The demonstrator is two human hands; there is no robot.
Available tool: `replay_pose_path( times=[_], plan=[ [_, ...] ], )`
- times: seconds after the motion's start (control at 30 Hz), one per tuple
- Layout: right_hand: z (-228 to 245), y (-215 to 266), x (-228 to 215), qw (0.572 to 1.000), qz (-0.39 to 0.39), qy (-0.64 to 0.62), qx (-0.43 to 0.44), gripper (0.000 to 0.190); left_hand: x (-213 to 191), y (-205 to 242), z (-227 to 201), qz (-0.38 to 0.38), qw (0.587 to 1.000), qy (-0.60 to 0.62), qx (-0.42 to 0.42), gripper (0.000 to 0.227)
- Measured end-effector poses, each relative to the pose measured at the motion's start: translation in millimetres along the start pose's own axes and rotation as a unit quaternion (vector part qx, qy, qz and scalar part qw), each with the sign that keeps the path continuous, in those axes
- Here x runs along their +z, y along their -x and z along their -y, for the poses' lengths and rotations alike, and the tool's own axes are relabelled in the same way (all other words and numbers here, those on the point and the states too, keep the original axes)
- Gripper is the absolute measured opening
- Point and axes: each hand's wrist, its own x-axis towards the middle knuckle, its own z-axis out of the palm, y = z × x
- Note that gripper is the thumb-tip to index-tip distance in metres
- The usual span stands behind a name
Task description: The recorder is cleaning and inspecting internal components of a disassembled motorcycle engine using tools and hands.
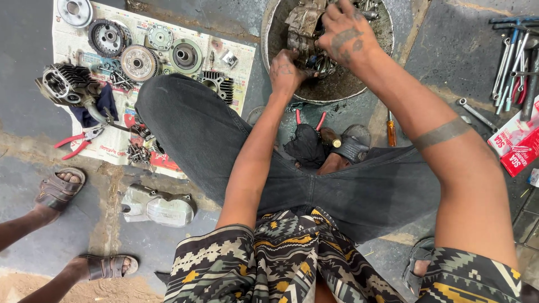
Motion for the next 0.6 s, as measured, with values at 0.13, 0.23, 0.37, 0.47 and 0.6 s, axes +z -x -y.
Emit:
replay_pose_path(
  times=[0.13,0.23,0.37,0.47,0.6],
  plan=[
    [2.9,-10.1,58.4,0.982,0.015,-0.144,0.123,0.021,-3.5,0.1,-5.0,-0.006,1.0,-0.013,-0.005,0.077],
    [4.6,-17.1,-1.5,0.993,0.069,-0.08,0.055,0.012,2.5,-2.1,0.3,0.006,1.0,0.022,-0.003,0.078],
    [22.1,-24.9,6.6,0.99,0.067,0.097,-0.076,0.011,15.3,-0.1,11.9,0.001,1.0,0.027,0.005,0.072],
    [18.8,-12.4,18.3,0.999,0.019,0.044,0.004,0.012,20.3,7.0,6.7,-0.002,1.0,0.004,0.008,0.079],
    [11.2,-5.6,8.7,1.0,0.003,-0.004,0.027,0.017,69.9,-17.2,53.7,-0.008,0.996,-0.079,0.041,0.083]
  ],
)
